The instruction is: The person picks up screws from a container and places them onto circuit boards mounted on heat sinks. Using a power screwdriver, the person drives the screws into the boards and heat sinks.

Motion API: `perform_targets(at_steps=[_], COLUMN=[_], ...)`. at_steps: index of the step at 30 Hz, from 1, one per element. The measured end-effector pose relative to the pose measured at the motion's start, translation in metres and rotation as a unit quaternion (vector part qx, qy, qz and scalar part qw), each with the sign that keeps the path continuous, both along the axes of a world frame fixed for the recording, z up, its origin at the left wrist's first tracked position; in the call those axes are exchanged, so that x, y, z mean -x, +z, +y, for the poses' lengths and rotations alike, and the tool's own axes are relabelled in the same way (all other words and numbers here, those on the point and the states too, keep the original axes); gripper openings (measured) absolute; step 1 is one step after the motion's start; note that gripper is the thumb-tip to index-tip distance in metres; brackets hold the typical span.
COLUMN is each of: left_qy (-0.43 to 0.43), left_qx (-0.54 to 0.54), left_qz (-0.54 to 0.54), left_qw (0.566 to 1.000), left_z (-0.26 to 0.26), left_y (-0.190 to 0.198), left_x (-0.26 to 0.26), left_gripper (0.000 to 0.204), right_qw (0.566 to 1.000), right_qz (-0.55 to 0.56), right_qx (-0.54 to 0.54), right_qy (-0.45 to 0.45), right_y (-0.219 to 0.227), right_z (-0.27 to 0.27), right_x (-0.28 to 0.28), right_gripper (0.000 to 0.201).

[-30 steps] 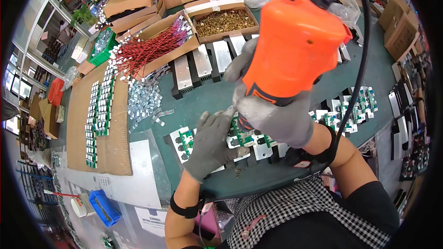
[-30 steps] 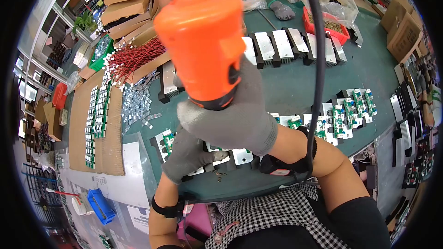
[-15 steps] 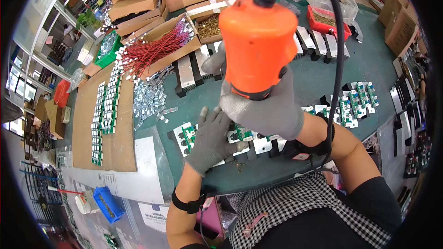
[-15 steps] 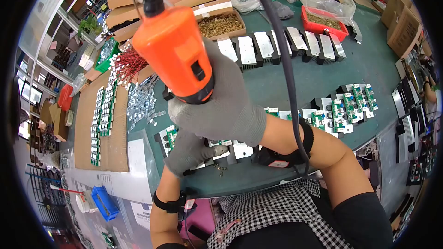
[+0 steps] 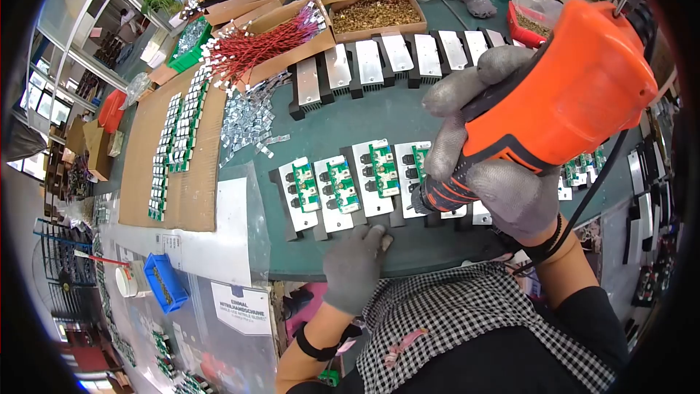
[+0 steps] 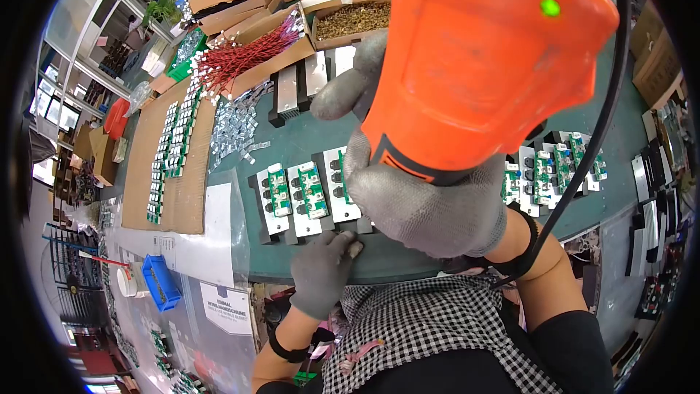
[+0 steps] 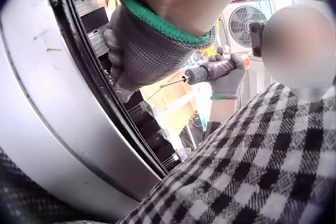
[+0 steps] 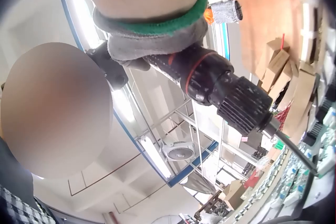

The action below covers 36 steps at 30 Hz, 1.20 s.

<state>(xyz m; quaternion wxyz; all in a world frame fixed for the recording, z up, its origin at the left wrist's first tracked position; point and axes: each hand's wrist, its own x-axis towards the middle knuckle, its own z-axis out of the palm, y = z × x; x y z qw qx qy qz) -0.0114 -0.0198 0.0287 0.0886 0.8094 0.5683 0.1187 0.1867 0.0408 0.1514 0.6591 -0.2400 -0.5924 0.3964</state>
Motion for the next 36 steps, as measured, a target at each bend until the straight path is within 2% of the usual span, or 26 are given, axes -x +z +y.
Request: perform_targets(at_steps=[3, 6, 9, 12, 13, 19, 26, 29, 32, 35, 36], left_qy=[-0.006, -0.010, 0.001, -0.029, -0.044, -0.045, -0.033, -0.027, -0.014, -0.067, -0.100], left_qx=[0.003, -0.009, 0.168, 0.160, 0.179, 0.201, 0.225, 0.233, 0.180, 0.142, 0.084], left_qz=[-0.007, -0.140, -0.346, -0.486, -0.495, -0.507, -0.540, -0.531, -0.493, -0.370, -0.315], left_qw=[1.000, 0.990, 0.923, 0.859, 0.849, 0.837, 0.810, 0.814, 0.851, 0.916, 0.940], left_z=[0.000, -0.001, 0.007, 0.018, 0.020, 0.025, 0.029, 0.031, 0.032, 0.045, 0.053], left_y=[0.000, 0.021, 0.031, 0.027, 0.032, 0.031, 0.026, 0.030, 0.030, 0.036, 0.037], left_x=[-0.002, -0.010, -0.013, -0.026, -0.029, -0.037, -0.036, -0.037, -0.040, -0.039, -0.039], left_gripper=[0.017, 0.013, 0.020, 0.028, 0.033, 0.037, 0.036, 0.035, 0.037, 0.046, 0.053], right_qw=[0.999, 0.999, 0.999, 0.996, 0.995, 0.988, 0.983, 0.983, 0.988, 0.997, 0.998], right_qz=[0.012, 0.012, 0.046, 0.078, 0.084, 0.099, 0.099, 0.099, 0.096, 0.071, 0.045], right_qx=[0.038, 0.049, 0.023, -0.005, -0.013, -0.049, -0.061, -0.057, -0.028, 0.020, 0.027], right_qy=[-0.009, -0.010, 0.009, 0.040, 0.056, 0.112, 0.141, 0.148, 0.119, 0.025, -0.018], right_y=[0.012, 0.020, 0.021, 0.020, 0.020, 0.014, 0.010, 0.007, 0.006, 0.010, 0.013], right_z=[-0.011, -0.020, -0.024, -0.022, -0.021, -0.011, -0.003, 0.001, 0.001, -0.001, 0.000], right_x=[-0.007, -0.016, -0.027, -0.034, -0.038, -0.046, -0.048, -0.048, -0.047, -0.044, -0.040], right_gripper=[0.068, 0.069, 0.069, 0.069, 0.069, 0.070, 0.070, 0.070, 0.070, 0.071, 0.070])
